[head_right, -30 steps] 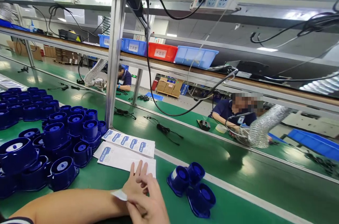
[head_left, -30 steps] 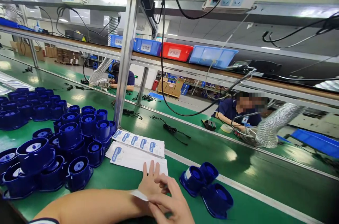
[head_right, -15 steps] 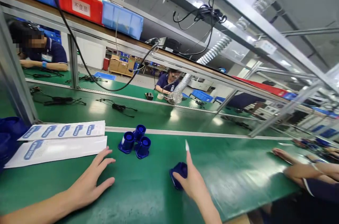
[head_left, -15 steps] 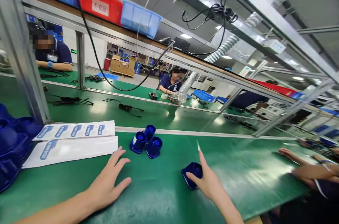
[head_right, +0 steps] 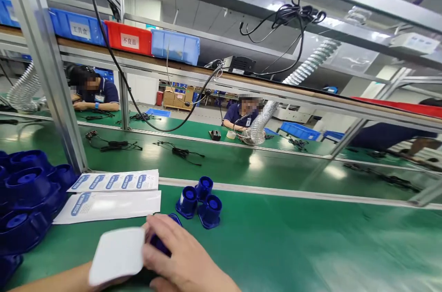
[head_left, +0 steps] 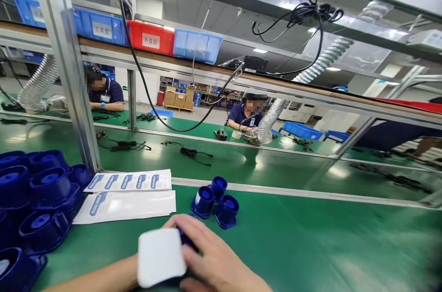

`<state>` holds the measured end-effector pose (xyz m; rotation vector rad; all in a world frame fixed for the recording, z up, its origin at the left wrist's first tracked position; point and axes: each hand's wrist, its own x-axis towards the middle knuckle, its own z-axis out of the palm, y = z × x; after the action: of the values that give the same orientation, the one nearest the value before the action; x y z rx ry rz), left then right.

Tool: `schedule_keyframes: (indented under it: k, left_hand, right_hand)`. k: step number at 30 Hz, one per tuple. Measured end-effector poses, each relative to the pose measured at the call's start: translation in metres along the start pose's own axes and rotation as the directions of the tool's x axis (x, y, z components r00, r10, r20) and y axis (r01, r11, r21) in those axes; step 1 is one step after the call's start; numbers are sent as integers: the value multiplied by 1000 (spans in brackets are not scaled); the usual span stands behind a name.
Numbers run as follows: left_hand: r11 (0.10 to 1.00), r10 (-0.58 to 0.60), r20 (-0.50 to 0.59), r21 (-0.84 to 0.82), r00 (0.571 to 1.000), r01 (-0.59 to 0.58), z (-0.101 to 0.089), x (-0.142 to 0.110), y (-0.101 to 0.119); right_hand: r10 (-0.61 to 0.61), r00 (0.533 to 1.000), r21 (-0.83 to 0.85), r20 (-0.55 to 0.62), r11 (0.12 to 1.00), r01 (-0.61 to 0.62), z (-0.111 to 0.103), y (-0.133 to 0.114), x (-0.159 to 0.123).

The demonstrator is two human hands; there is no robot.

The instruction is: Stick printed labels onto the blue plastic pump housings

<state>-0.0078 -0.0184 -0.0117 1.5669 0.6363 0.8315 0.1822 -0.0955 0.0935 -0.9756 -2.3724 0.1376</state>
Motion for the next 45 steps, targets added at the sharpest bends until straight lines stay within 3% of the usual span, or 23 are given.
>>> schedule_keyframes:
  k: [2,4,6,12,16,22,25,27,30,32,34,36,38,41,45]
  left_hand:
    - [987,-63,12,-144,998,65,-4,1,7]
    - [927,-125,31,-352,992,128,-5,1,13]
    - [870,-142,41,-471,989,145,-4,1,15]
    - [923,23,74,-385,997,8,6,-5,2]
    - [909,72,84,-415,994,-31,10,-11,-6]
    - [918,38,139,-396,989,20,10,-14,11]
    - [903,42,201,-426,979,49,12,-13,19]
    - [891,37,194,-450,980,56,13,-12,23]
    - [879,0,125,-473,992,60,13,-10,28]
    - [901,7,82,-432,997,29,14,-9,27]
    - [935,86,53,-349,995,-63,17,-12,20]
    - [955,172,22,-250,985,-161,22,-16,9]
    - [970,210,-40,-119,977,-213,28,-22,0]
    - [973,221,-139,99,965,-208,31,-29,-8]
    - [955,251,-123,192,960,-225,22,-27,-4]
  right_hand:
    - [73,989,122,-130,991,-57,-4,13,-9]
    - [230,931,221,-283,960,-170,-2,26,-22]
    - [328,881,293,-340,927,-232,6,35,-31]
    - [378,883,358,-280,894,-269,40,45,-29]
    - [406,872,392,-272,875,-285,48,49,-34]
    - [450,827,473,-336,840,-264,45,50,-44]
    - [489,792,535,-365,806,-251,54,49,-43]
    - [478,819,576,-319,784,-233,66,50,-44]
    - [373,909,615,-185,765,-189,82,53,-48]
    - [386,906,658,-174,730,-185,83,54,-48]
    - [472,842,676,-261,712,-189,77,51,-42]
    - [511,766,625,-390,758,-187,68,46,-33]
    - [507,724,548,-468,809,-213,61,40,-23]
    - [517,706,491,-484,828,-270,60,34,-15]
    - [479,777,395,-408,860,-323,71,31,-19]
